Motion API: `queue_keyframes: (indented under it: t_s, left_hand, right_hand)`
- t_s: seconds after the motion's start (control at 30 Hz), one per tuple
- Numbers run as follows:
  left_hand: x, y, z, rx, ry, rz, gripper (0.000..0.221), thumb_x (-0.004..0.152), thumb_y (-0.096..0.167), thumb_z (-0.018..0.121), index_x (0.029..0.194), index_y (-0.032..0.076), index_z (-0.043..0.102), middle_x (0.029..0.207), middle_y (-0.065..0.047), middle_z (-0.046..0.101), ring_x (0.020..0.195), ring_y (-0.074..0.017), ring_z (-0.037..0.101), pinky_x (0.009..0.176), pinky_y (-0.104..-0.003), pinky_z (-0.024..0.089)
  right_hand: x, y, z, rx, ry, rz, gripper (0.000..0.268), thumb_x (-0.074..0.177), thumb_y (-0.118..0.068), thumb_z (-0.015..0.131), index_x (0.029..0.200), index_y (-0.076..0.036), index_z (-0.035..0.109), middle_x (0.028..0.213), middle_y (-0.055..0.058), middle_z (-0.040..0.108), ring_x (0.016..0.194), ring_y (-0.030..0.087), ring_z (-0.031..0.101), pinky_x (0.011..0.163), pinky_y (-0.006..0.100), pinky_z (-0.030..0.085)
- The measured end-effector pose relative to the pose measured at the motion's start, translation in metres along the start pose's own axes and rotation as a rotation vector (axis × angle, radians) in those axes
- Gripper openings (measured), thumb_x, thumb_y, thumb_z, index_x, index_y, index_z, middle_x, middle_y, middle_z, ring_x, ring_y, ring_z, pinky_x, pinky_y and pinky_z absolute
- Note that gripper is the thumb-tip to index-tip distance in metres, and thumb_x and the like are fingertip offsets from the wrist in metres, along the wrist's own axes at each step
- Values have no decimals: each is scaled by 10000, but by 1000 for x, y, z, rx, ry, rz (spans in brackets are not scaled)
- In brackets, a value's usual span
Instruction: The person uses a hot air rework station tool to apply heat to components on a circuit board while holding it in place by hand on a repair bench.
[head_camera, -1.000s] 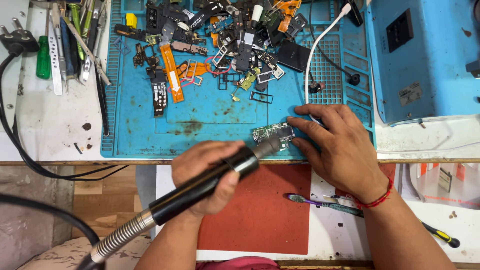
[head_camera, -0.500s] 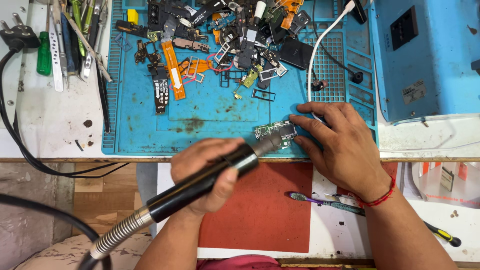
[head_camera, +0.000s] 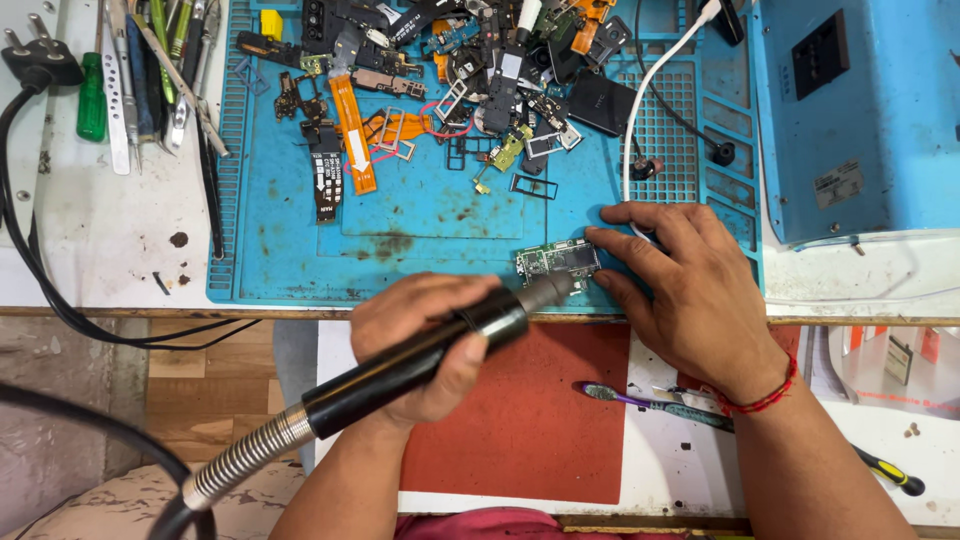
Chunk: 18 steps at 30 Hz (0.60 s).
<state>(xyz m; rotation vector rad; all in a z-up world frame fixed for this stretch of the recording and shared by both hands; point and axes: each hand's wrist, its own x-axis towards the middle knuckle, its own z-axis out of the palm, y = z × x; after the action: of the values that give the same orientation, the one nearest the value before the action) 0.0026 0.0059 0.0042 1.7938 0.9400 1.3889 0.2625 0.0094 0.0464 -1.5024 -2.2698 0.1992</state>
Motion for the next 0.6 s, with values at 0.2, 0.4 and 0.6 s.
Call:
queue_keyframes:
  t_s: [0.2,0.4,0.6]
  left_hand:
    - [0,1,1,-48,41,-32,358,962,306,688,1132,-9,699,1078,-161,768,941,-243,785,875,-332,641]
    - [2,3,1,13,30,13,321,978,288,686,1132,7,701,1081,-149,770,948,-231,789,872,-320,640]
    - [1,1,1,-31,21,4,342,947,307,686,1105,4,706,1037,-144,774,898,-219,780,826,-316,633]
  right_hand:
    - [0,0,0,17,2,-5,343,853,-161,764,1191,-122,720,1254,70,656,1090,315,590,936,429,498]
    - [1,-1,0,11,13,-15,356,844,-159,758,1196,-120,719,1258,69,652,1100,317,589,944,432,496]
    - [0,0,1,17,9,-10,343,854,-161,758,1192,-119,720,1264,64,652,1095,315,587,942,430,494]
